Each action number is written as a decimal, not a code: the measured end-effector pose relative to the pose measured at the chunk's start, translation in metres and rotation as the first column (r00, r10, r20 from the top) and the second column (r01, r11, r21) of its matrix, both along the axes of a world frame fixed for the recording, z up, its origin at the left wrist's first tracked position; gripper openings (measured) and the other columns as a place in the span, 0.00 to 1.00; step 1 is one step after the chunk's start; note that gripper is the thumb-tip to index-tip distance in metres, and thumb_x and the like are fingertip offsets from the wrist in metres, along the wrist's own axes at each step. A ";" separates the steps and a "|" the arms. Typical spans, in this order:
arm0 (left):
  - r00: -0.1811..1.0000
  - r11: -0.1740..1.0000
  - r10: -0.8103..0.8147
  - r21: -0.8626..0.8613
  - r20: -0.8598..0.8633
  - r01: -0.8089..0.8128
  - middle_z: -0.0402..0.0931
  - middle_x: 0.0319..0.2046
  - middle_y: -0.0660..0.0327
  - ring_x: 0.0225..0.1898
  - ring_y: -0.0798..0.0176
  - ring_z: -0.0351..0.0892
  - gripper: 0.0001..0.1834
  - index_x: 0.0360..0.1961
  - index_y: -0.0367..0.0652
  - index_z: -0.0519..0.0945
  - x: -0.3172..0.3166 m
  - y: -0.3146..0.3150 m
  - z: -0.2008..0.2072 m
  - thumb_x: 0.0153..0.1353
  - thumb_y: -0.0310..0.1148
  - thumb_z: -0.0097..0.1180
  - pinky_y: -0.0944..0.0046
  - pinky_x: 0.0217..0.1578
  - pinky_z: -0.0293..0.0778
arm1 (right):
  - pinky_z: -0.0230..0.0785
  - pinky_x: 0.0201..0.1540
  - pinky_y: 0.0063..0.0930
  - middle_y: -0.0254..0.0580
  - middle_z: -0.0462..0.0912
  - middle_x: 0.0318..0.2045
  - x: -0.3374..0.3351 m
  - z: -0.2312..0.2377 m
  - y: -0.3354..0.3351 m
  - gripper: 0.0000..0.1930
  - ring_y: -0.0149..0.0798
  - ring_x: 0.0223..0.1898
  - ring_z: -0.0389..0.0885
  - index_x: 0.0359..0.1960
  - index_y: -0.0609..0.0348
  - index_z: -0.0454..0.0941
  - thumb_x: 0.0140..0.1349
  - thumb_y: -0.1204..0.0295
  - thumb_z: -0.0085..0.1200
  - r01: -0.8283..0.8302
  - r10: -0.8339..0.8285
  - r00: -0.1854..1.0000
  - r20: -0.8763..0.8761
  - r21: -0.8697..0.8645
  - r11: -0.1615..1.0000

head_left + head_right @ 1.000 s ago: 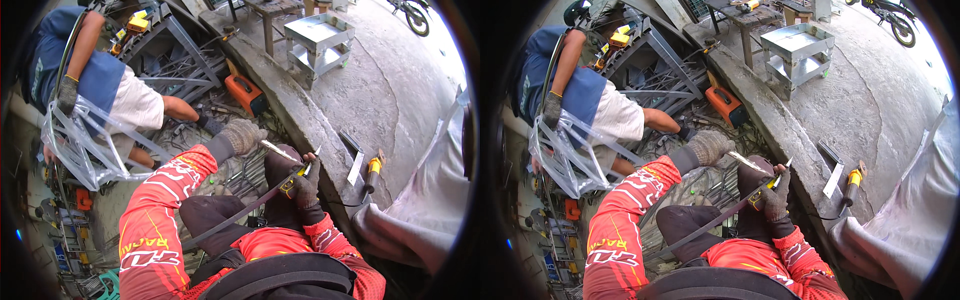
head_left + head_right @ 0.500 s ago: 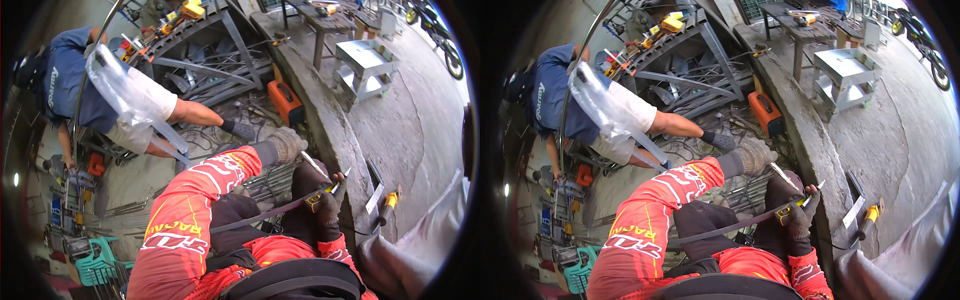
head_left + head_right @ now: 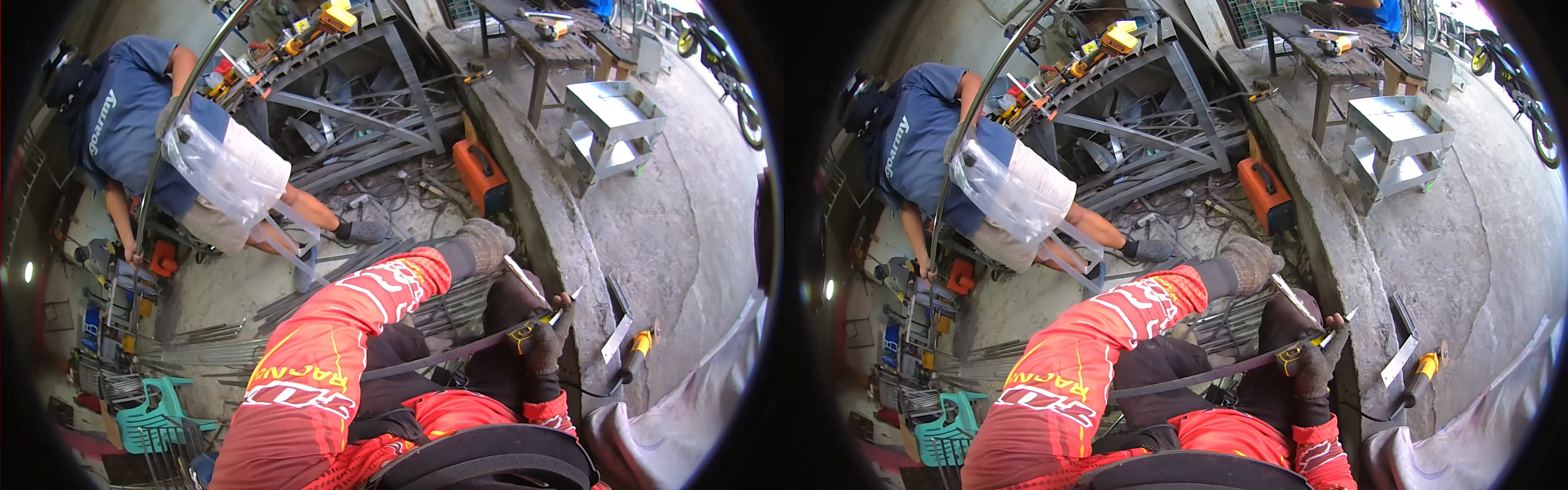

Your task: Using a square and a marker to measure and mark lines on metal pieces.

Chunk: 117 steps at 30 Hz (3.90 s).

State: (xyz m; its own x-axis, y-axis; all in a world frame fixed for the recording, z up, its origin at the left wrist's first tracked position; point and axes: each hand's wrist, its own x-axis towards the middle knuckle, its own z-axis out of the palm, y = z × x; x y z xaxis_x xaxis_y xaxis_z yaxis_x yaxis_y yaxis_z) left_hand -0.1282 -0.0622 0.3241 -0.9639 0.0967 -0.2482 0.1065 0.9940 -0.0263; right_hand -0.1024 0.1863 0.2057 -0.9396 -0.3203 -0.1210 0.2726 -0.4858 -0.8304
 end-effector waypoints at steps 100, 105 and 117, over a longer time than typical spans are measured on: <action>0.838 0.596 0.431 0.803 -0.335 0.015 0.75 0.29 0.59 0.27 0.64 0.75 0.21 0.50 0.37 0.78 0.205 0.068 -0.101 0.56 0.31 0.69 0.62 0.31 0.74 | 0.74 0.41 0.29 0.36 0.71 0.42 -0.106 0.048 -0.006 0.30 0.33 0.40 0.76 0.59 0.60 0.64 0.52 0.79 0.57 0.427 -0.332 0.882 -0.333 0.269 0.863; 0.901 0.632 0.361 0.774 -0.243 -0.044 0.79 0.35 0.52 0.33 0.52 0.81 0.18 0.47 0.38 0.79 0.196 0.071 -0.099 0.55 0.30 0.67 0.55 0.36 0.77 | 0.79 0.40 0.42 0.59 0.76 0.43 -0.200 -0.010 0.099 0.39 0.48 0.36 0.83 0.66 0.66 0.60 0.50 0.74 0.60 0.621 -0.151 0.772 -0.618 0.681 0.388; 0.953 0.666 0.270 0.741 -0.136 -0.083 0.80 0.38 0.50 0.39 0.48 0.82 0.17 0.47 0.38 0.80 0.188 0.084 -0.090 0.56 0.30 0.64 0.52 0.41 0.77 | 0.79 0.43 0.56 0.58 0.75 0.56 -0.224 -0.044 0.021 0.21 0.59 0.45 0.87 0.63 0.53 0.71 0.68 0.69 0.46 0.398 0.145 0.918 -0.370 0.863 -0.312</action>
